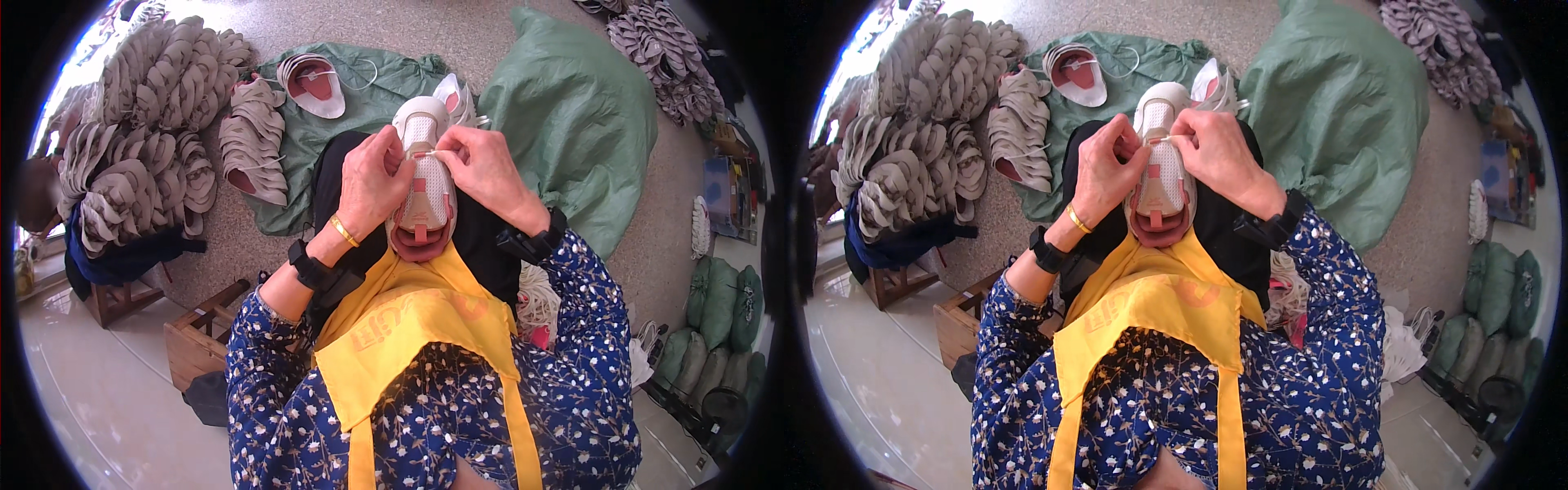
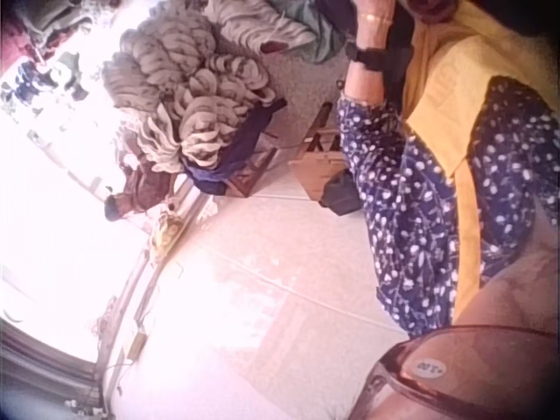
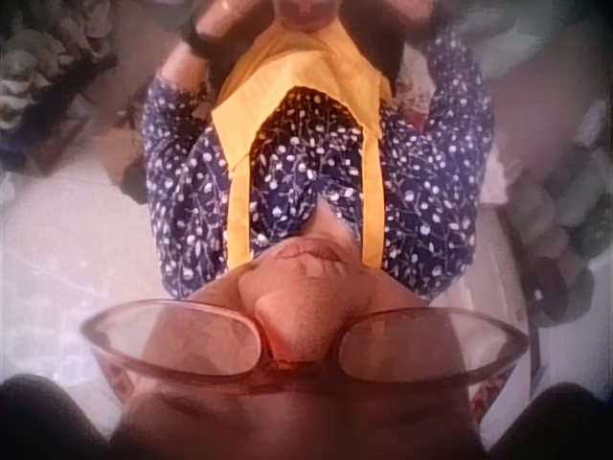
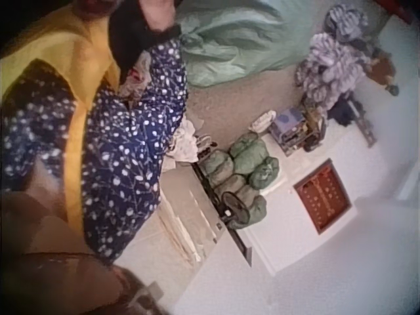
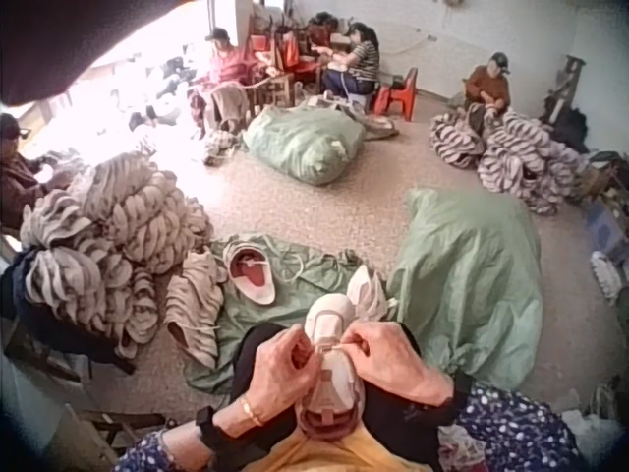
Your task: The person sits on the floor and threads a white shoelace through the eyelets of a white sneaker. They repeatedly pull the laces to tighten them and adjust the fit, working on a single shoe throughout the clip.
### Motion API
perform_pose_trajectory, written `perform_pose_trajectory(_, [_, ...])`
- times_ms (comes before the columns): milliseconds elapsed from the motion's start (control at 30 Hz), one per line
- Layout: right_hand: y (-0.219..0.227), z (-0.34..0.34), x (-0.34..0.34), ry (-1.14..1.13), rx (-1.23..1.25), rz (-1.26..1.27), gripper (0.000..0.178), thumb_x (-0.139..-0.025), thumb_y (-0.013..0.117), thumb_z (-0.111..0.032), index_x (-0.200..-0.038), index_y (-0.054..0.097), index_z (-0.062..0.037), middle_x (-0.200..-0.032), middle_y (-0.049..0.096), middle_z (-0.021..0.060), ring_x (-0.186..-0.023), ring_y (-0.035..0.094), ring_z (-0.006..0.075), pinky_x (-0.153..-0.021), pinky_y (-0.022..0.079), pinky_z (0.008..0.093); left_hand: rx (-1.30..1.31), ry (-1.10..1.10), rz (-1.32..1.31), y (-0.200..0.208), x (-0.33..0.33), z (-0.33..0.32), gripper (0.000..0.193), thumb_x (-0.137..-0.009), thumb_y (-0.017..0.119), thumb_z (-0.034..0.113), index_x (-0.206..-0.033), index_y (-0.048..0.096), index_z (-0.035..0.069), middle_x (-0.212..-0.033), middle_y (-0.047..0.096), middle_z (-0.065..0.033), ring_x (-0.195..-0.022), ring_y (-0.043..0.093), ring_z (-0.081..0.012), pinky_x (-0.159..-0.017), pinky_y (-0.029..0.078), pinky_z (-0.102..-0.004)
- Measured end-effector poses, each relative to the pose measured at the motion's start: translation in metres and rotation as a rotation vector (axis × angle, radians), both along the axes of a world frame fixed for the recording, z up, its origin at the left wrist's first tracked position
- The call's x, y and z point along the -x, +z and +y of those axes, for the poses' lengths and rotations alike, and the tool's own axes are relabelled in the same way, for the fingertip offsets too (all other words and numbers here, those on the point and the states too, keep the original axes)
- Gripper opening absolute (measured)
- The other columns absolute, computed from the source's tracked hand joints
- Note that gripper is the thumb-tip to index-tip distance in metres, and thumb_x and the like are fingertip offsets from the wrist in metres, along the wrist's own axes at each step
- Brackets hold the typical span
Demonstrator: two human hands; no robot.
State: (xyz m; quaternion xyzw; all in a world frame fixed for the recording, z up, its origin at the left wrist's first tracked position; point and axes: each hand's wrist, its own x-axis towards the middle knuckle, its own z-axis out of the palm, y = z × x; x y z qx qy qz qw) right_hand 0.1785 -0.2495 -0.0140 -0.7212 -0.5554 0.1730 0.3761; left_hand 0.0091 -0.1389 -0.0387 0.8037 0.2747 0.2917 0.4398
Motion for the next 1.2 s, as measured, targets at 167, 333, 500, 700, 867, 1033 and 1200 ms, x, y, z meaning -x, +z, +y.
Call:
perform_pose_trajectory(167, [-0.003, 0.004, 0.008, 0.011, -0.006, -0.104, 0.013, -0.090, 0.072, -0.009, -0.090, 0.065, 0.0017, -0.079, 0.068, 0.0164, -0.068, 0.068, 0.0314, -0.064, 0.052, 0.0402, -0.020, -0.002, 0.013, 0.000, -0.001, 0.001, 0.016, -0.081, 0.073, 0.003, -0.084, 0.058, 0.000, -0.070, 0.064, -0.0077, -0.062, 0.067, -0.0156, -0.060, 0.054, -0.0284])
perform_pose_trajectory(333, [0.002, 0.007, 0.008, 0.081, 0.045, -0.101, 0.013, -0.090, 0.071, -0.009, -0.093, 0.063, -0.0002, -0.086, 0.066, 0.0174, -0.081, 0.068, 0.0373, -0.068, 0.052, 0.0437, 0.007, -0.009, -0.004, -0.003, 0.000, 0.002, 0.016, -0.081, 0.073, 0.002, -0.087, 0.059, 0.000, -0.072, 0.064, -0.0077, -0.063, 0.067, -0.0169, -0.060, 0.054, -0.0290])
perform_pose_trajectory(500, [0.005, 0.013, 0.016, 0.172, 0.034, -0.304, 0.012, -0.090, 0.068, -0.007, -0.098, 0.060, -0.0009, -0.094, 0.064, 0.0186, -0.087, 0.066, 0.0400, -0.072, 0.052, 0.0467, -0.010, -0.039, -0.012, -0.003, 0.000, -0.001, 0.013, -0.084, 0.070, 0.000, -0.091, 0.060, 0.000, -0.080, 0.064, -0.0085, -0.068, 0.067, -0.0180, -0.062, 0.054, -0.0292])
perform_pose_trajectory(700, [-0.006, 0.015, 0.008, 0.172, -0.018, -0.105, 0.012, -0.090, 0.065, -0.005, -0.096, 0.057, 0.0005, -0.093, 0.063, 0.0210, -0.089, 0.066, 0.0425, -0.076, 0.052, 0.0496, -0.057, -0.049, 0.018, -0.007, -0.002, 0.003, 0.011, -0.086, 0.068, 0.000, -0.093, 0.060, 0.000, -0.085, 0.062, -0.0101, -0.069, 0.065, -0.0207, -0.063, 0.053, -0.0315])
perform_pose_trajectory(867, [-0.006, 0.014, 0.004, 0.184, -0.022, -0.043, 0.011, -0.090, 0.065, -0.006, -0.096, 0.058, 0.0008, -0.089, 0.064, 0.0204, -0.088, 0.065, 0.0425, -0.076, 0.051, 0.0484, -0.119, -0.086, -0.012, -0.012, -0.005, 0.005, 0.012, -0.085, 0.064, -0.004, -0.095, 0.058, 0.000, -0.086, 0.060, -0.0118, -0.071, 0.063, -0.0249, -0.064, 0.051, -0.0352])
perform_pose_trajectory(1033, [0.006, 0.007, 0.001, 0.139, 0.040, -0.082, 0.012, -0.089, 0.065, -0.004, -0.098, 0.059, 0.0002, -0.088, 0.065, 0.0198, -0.087, 0.066, 0.0414, -0.076, 0.052, 0.0483, -0.139, -0.176, -0.088, -0.015, -0.008, 0.016, 0.012, -0.085, 0.063, -0.005, -0.094, 0.057, 0.001, -0.084, 0.060, -0.0132, -0.071, 0.062, -0.0275, -0.064, 0.050, -0.0376])
perform_pose_trajectory(1200, [0.006, -0.011, -0.006, 0.112, 0.067, -0.155, 0.015, -0.088, 0.067, -0.004, -0.102, 0.061, -0.0004, -0.091, 0.068, 0.0178, -0.085, 0.068, 0.0372, -0.073, 0.054, 0.0447, -0.134, -0.171, -0.003, -0.009, 0.013, 0.034, 0.010, -0.088, 0.063, -0.004, -0.093, 0.057, 0.001, -0.078, 0.059, -0.0117, -0.068, 0.059, -0.0243, -0.063, 0.049, -0.0349])
